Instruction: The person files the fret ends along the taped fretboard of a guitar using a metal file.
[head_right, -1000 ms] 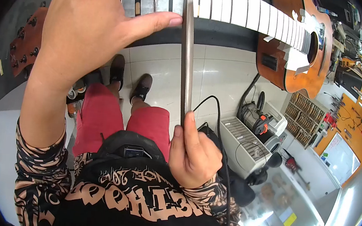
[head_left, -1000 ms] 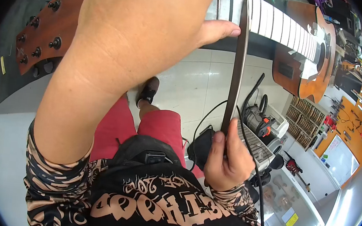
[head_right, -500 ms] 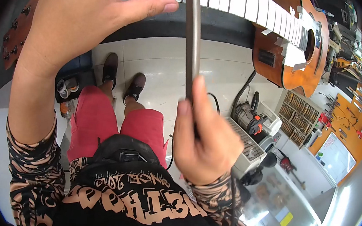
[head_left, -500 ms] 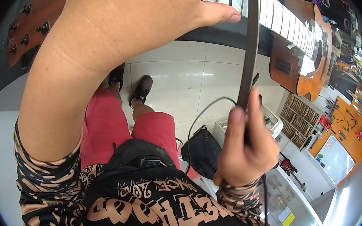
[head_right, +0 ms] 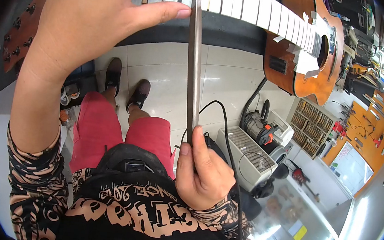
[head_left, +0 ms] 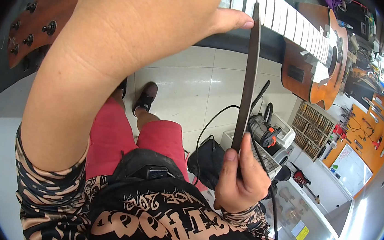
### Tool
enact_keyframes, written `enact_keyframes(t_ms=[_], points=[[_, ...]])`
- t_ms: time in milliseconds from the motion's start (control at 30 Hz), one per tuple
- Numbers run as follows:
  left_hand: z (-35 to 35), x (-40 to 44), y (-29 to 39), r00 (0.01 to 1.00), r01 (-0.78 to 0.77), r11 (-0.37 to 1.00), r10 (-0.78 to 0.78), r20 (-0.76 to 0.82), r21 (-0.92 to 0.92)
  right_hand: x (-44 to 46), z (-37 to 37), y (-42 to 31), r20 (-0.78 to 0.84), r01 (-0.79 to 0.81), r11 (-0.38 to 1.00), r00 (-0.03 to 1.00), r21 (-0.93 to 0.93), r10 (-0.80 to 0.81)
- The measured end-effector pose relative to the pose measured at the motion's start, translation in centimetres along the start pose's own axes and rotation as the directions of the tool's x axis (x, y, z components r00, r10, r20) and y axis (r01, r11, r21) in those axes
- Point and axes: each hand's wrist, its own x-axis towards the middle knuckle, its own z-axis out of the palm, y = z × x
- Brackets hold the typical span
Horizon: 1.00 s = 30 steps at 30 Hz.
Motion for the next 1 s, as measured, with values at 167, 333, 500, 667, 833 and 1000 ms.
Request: enact_keyframes(t_ms=[167, 333, 500, 667, 833, 1000], points=[[0.7, 0.0, -1.1, 0.998, -0.064, 0.996, 0.065, -0.020, 0.055, 7.7, 1.4, -1.7, -0.017, -0.023, 0.992, 1.000, -0.128, 0.021], [1.2, -0.6, -2.3, 0.974, -0.189, 0.979, 0.178, -0.139, -0.072, 10.9, 2.8, -1.2, -0.043, 0.059, 0.993, 0.997, -0.104, -0.064], [0.3, 0.1, -1.5, 0.995, -0.097, 0.995, 0.097, 0.014, -0.004, 8.2, 1.4, -1.7, -0.040, -0.078, 0.988, 0.996, -0.134, 0.074], [1.1, -0.1, -2.1, 0.993, -0.112, 0.993, 0.114, -0.035, 0.042, 1.4, -0.4, -0.4, 0.042, 0.007, 0.996, 0.999, -0.089, -0.003], [0.3, -0.4, -1.3, 0.985, -0.153, 0.985, 0.146, -0.091, -0.079, -1.5, -0.3, 0.1, 0.016, 0.012, 1.000, 1.000, 0.004, -0.012], [-0.1, -0.2, -0.3, 0.999, -0.040, 0.999, 0.041, -0.028, 0.021, -0.6, 0.0, -0.2, 0.031, 0.018, 0.997, 0.999, -0.069, -0.016]])
